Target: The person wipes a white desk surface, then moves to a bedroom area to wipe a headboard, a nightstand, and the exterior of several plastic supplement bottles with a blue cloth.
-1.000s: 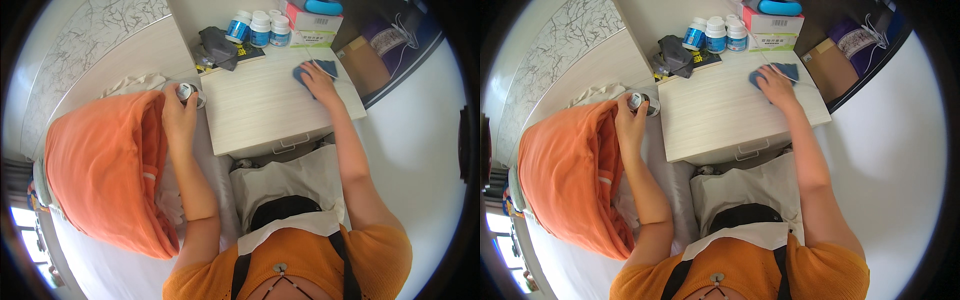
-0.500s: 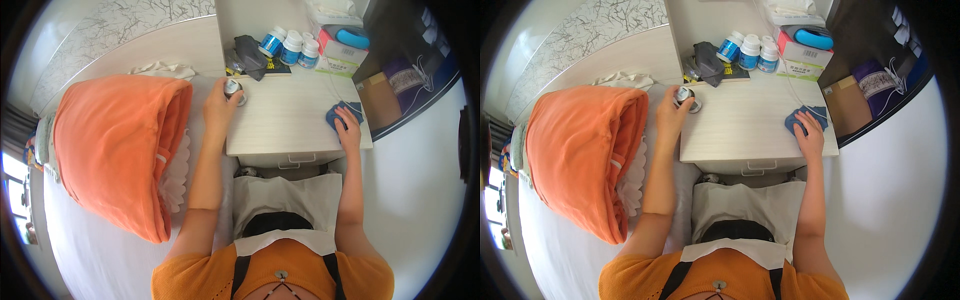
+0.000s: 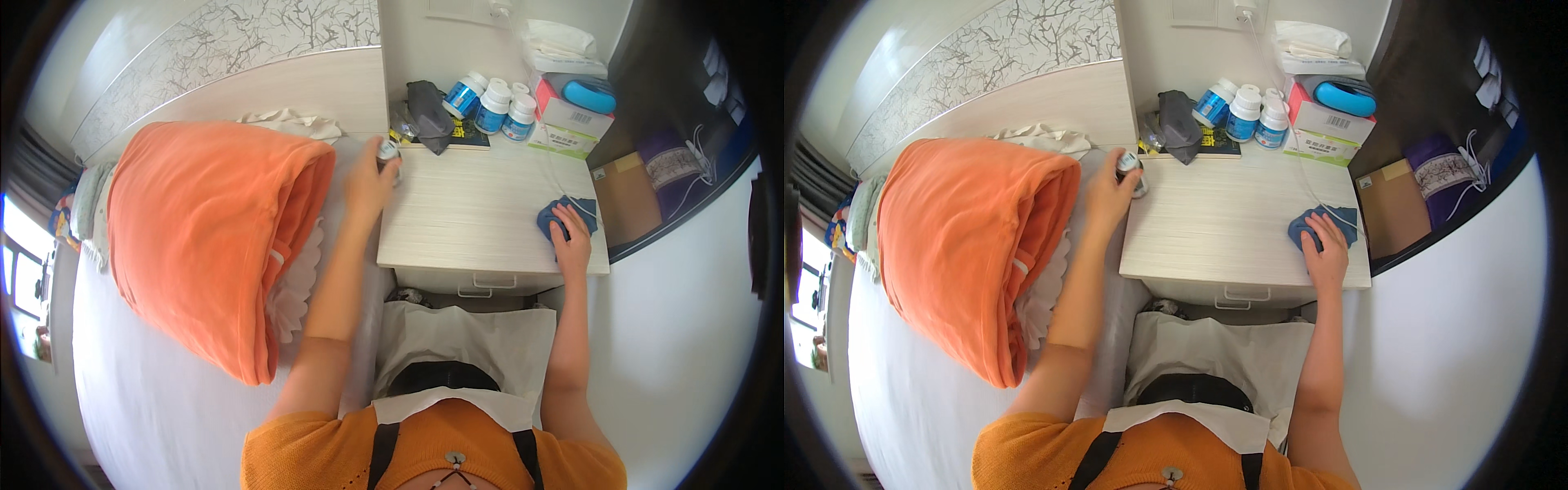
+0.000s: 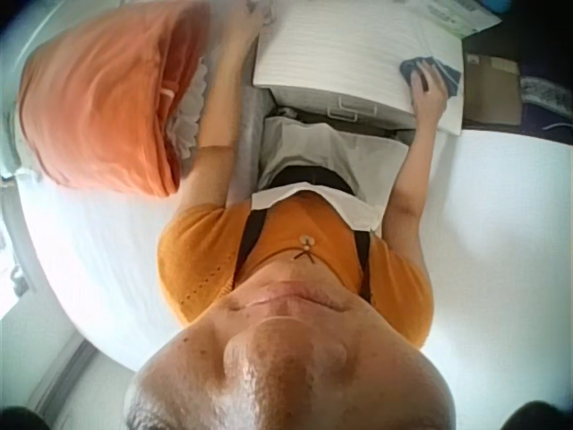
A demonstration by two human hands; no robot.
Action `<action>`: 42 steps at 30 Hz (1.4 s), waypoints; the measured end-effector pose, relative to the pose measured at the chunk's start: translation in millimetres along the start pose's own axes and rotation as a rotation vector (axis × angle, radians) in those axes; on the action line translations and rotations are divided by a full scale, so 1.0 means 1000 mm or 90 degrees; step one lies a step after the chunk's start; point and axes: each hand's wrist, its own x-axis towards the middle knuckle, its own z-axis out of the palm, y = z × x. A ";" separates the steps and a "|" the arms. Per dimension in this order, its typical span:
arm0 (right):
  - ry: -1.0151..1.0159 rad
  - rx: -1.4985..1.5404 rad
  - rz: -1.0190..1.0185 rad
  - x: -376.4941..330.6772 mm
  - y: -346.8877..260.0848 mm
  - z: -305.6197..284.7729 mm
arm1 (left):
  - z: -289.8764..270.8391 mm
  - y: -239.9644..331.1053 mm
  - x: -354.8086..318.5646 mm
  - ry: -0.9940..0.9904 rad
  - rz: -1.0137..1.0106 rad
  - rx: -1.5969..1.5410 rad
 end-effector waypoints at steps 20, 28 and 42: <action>0.002 0.011 -0.011 -0.002 -0.001 0.000 | -0.026 0.028 -0.029 -0.047 0.028 0.065; 0.135 0.015 -0.100 -0.004 -0.006 -0.004 | 0.002 0.038 -0.056 -0.068 0.136 0.108; -0.653 0.933 0.197 -0.029 -0.293 0.090 | -0.241 0.069 -0.230 0.473 0.056 0.128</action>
